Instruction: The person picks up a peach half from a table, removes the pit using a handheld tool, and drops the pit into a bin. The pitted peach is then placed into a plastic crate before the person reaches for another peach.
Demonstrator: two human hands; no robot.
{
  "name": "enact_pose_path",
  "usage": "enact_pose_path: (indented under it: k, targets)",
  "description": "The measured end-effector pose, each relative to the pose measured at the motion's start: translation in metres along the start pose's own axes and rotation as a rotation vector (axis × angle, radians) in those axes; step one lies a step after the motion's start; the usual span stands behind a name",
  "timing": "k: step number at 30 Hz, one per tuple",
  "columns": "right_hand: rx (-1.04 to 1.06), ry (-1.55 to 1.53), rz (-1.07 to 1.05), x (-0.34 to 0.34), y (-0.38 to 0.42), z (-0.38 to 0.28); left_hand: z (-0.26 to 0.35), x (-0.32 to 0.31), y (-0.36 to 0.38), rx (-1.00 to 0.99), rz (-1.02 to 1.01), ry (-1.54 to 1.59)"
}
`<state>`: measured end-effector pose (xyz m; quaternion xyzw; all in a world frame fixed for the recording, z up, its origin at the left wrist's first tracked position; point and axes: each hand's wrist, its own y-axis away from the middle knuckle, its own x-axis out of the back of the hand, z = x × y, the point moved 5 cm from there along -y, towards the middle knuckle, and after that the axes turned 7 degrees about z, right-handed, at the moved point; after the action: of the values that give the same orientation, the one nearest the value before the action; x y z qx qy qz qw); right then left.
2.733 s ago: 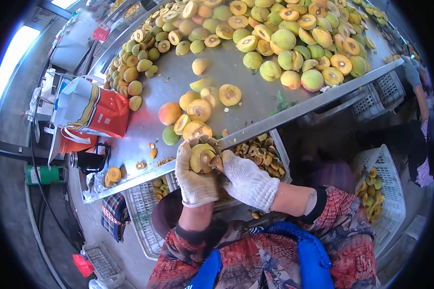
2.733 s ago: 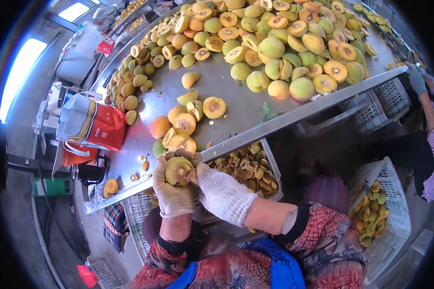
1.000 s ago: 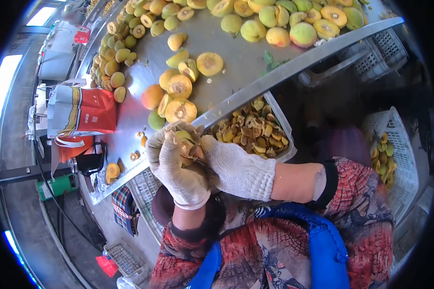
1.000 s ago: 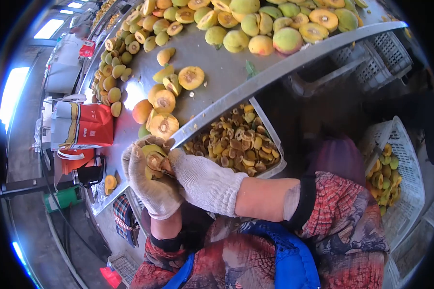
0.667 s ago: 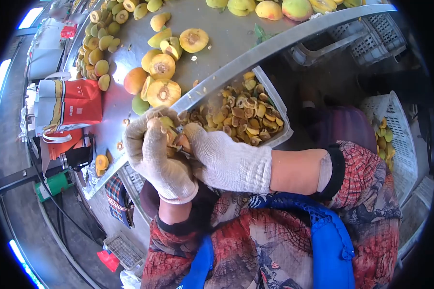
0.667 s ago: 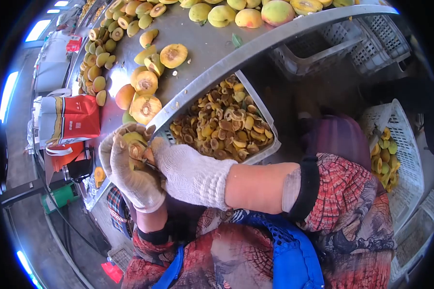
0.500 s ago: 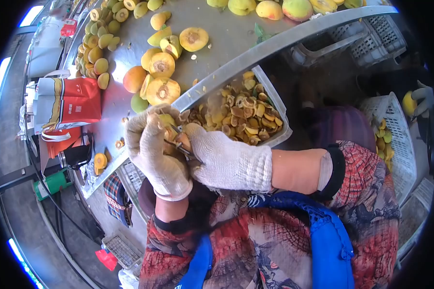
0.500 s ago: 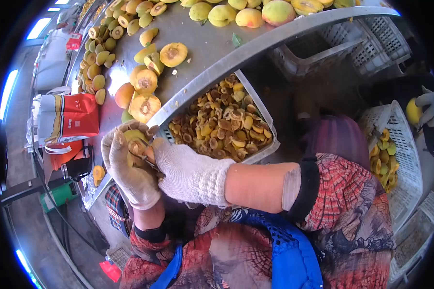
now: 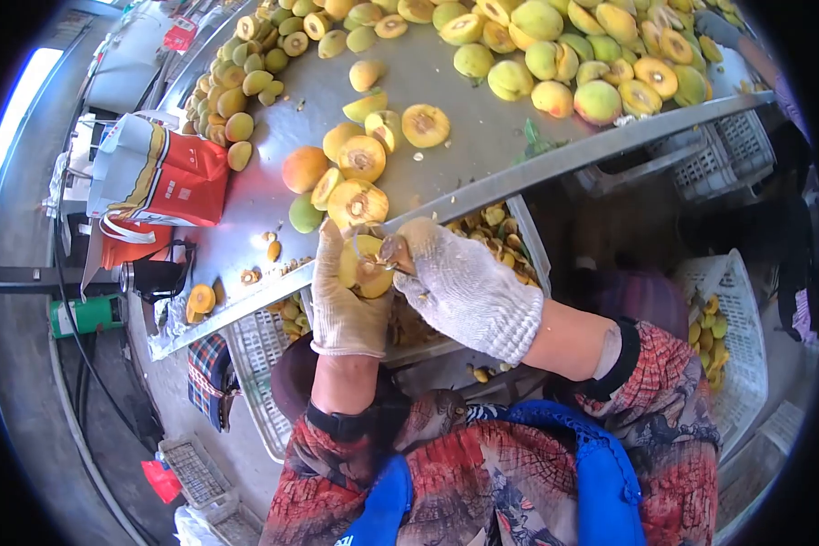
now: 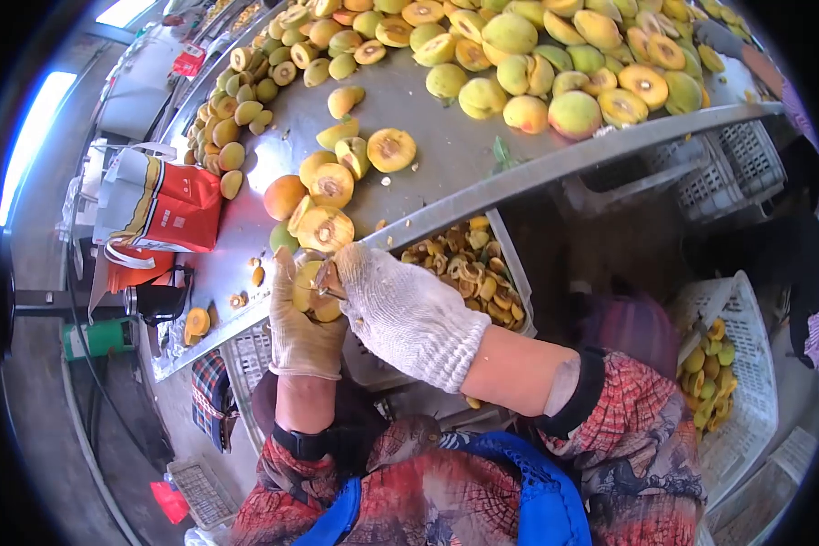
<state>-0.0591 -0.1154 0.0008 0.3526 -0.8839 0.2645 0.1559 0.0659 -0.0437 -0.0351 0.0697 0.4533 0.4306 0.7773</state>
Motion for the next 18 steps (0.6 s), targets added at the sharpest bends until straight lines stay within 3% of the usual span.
enact_pose_path:
  k: [1,4,5,6,8,11,14,15,18]
  targets:
    - [0.052,-0.015,0.061,0.003,-0.004,-0.001,0.0,-0.003,0.004,0.013,-0.002,0.016]
    - [-0.186,-0.098,-0.05,0.003,-0.008,0.001,-0.005,-0.01,0.015,0.056,-0.083,-0.056]
    - [-0.179,-0.135,-0.129,0.003,-0.008,-0.002,-0.006,-0.016,0.021,0.04,-0.106,-0.153]
    - [-0.054,-0.13,-0.082,0.002,-0.007,-0.007,-0.007,-0.025,0.028,0.024,-0.128,-0.25]
    - [-0.05,-0.109,-0.05,-0.006,-0.005,0.0,-0.012,-0.031,0.037,0.047,-0.106,-0.282]
    - [-0.122,-0.141,-0.134,0.001,-0.006,-0.003,-0.011,-0.032,0.044,-0.044,-0.175,-0.492]
    - [-0.225,-0.237,-0.202,0.002,-0.002,0.0,-0.007,-0.033,0.053,0.001,-0.236,-0.456]
    - [-0.201,-0.328,-0.16,0.008,-0.003,-0.003,-0.005,-0.037,0.059,0.023,-0.302,-0.468]
    - [-0.33,-0.719,-0.168,0.011,-0.002,-0.006,0.004,-0.029,0.061,-0.172,-0.386,-0.615]
